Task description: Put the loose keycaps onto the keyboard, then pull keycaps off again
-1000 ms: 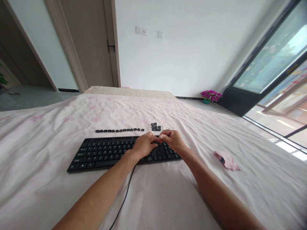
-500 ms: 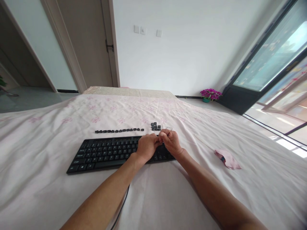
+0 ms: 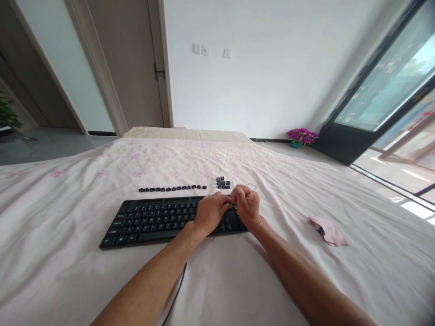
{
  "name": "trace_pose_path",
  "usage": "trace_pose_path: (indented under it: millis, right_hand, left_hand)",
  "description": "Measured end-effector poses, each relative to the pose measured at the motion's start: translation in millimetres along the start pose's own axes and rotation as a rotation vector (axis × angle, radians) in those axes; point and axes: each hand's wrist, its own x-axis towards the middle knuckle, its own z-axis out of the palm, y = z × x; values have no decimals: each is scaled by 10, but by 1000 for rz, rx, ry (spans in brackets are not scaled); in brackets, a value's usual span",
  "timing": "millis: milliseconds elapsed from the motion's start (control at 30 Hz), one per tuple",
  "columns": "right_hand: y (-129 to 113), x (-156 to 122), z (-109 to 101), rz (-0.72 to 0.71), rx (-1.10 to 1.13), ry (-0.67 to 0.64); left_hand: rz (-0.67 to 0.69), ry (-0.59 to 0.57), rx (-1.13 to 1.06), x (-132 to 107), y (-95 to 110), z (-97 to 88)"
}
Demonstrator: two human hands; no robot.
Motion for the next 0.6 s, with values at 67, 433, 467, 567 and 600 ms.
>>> trace_pose_path:
  millis: [67, 433, 467, 567, 600]
  right_hand:
    - [-35, 11, -36, -25, -6, 22]
    - [-152, 273, -249, 23, -456, -355]
    - [-141, 264, -231, 20, -491, -387]
    - [-131, 207, -156, 40, -614, -475]
    - [-131, 187, -132, 54, -653, -499]
  left_hand:
    - [-15, 10, -84, 22, -38, 7]
    - [-218, 97, -342, 139, -203, -201]
    - [-225, 105, -279, 145, -233, -239]
    - [-269, 107, -88, 151, -334, -341]
    - [-289, 103, -40, 150, -366, -366]
